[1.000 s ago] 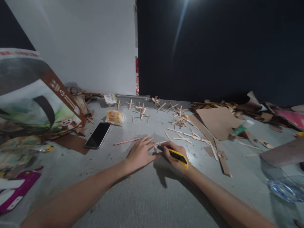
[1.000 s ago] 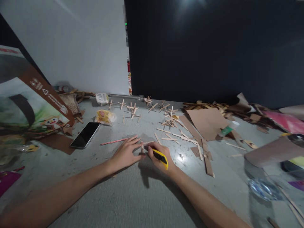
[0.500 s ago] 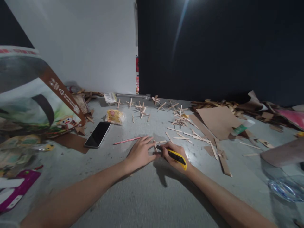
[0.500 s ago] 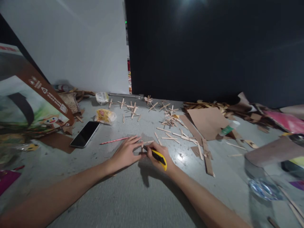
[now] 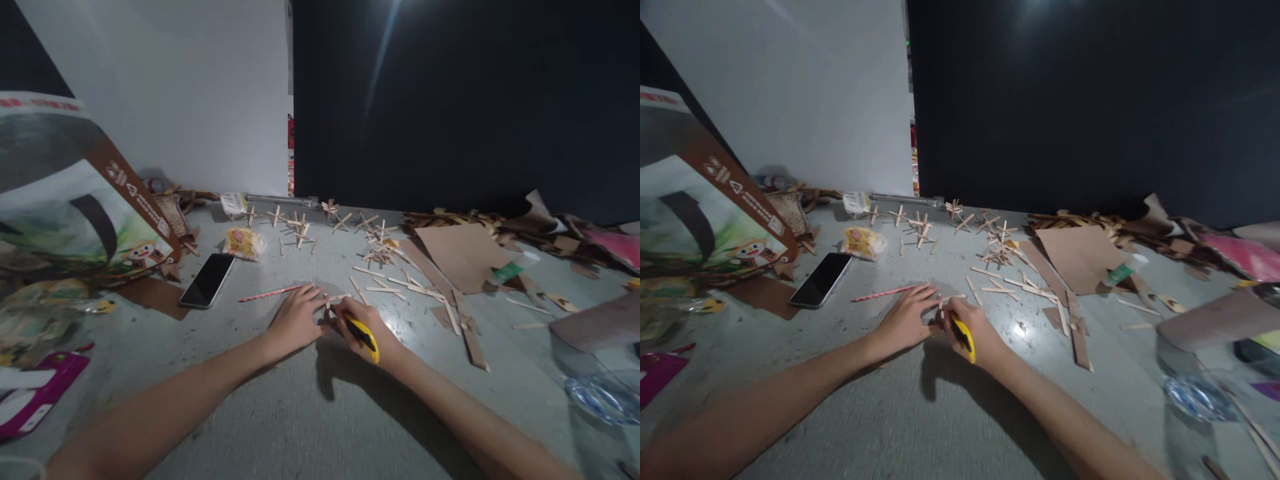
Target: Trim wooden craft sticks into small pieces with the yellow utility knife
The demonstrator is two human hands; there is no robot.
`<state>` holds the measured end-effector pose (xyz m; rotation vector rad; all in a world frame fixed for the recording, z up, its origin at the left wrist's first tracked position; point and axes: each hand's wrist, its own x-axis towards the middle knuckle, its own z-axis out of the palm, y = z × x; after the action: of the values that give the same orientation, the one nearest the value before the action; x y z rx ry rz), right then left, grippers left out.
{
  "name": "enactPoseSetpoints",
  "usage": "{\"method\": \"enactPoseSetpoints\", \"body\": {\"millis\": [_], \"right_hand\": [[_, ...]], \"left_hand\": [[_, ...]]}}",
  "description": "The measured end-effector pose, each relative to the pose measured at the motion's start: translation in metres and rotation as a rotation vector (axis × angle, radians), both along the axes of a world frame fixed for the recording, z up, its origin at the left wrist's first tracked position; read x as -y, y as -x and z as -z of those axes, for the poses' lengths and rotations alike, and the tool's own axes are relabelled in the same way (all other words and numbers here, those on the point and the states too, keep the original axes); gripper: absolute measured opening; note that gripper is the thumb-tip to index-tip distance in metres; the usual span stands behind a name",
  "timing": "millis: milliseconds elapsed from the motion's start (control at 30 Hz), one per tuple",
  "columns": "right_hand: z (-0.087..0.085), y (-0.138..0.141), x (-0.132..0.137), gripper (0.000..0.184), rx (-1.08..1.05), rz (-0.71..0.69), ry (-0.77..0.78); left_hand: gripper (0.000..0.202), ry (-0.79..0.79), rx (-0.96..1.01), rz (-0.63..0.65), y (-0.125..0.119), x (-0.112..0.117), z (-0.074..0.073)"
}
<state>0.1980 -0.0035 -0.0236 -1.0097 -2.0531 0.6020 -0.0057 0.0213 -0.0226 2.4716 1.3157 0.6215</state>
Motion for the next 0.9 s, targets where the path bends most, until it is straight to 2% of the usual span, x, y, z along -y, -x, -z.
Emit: {"method": "enactPoseSetpoints", "body": {"millis": [133, 300, 500, 700, 800, 900], "right_hand": [[0.0, 0.001, -0.004, 0.012, 0.005, -0.022, 0.02], [-0.005, 0.002, -0.009, 0.014, -0.062, -0.029, 0.117], [-0.011, 0.001, -0.013, 0.027, -0.124, 0.018, 0.214], [-0.012, 0.004, -0.002, 0.019, -0.051, -0.01, 0.205], [-0.018, 0.004, -0.004, 0.019, -0.006, -0.031, 0.23], [-0.032, -0.001, -0.009, 0.024, 0.001, -0.134, 0.286]], "left_hand": [[0.049, -0.031, 0.011, 0.009, 0.001, -0.001, 0.002], [0.05, -0.035, 0.024, 0.012, 0.001, -0.002, 0.007], [0.049, -0.015, -0.007, -0.021, -0.001, -0.001, 0.005], [0.049, -0.015, 0.018, -0.002, -0.001, -0.001, 0.005], [0.046, -0.024, 0.039, 0.01, 0.0, -0.002, 0.006], [0.042, -0.038, 0.047, 0.021, -0.001, -0.002, 0.006]]}}
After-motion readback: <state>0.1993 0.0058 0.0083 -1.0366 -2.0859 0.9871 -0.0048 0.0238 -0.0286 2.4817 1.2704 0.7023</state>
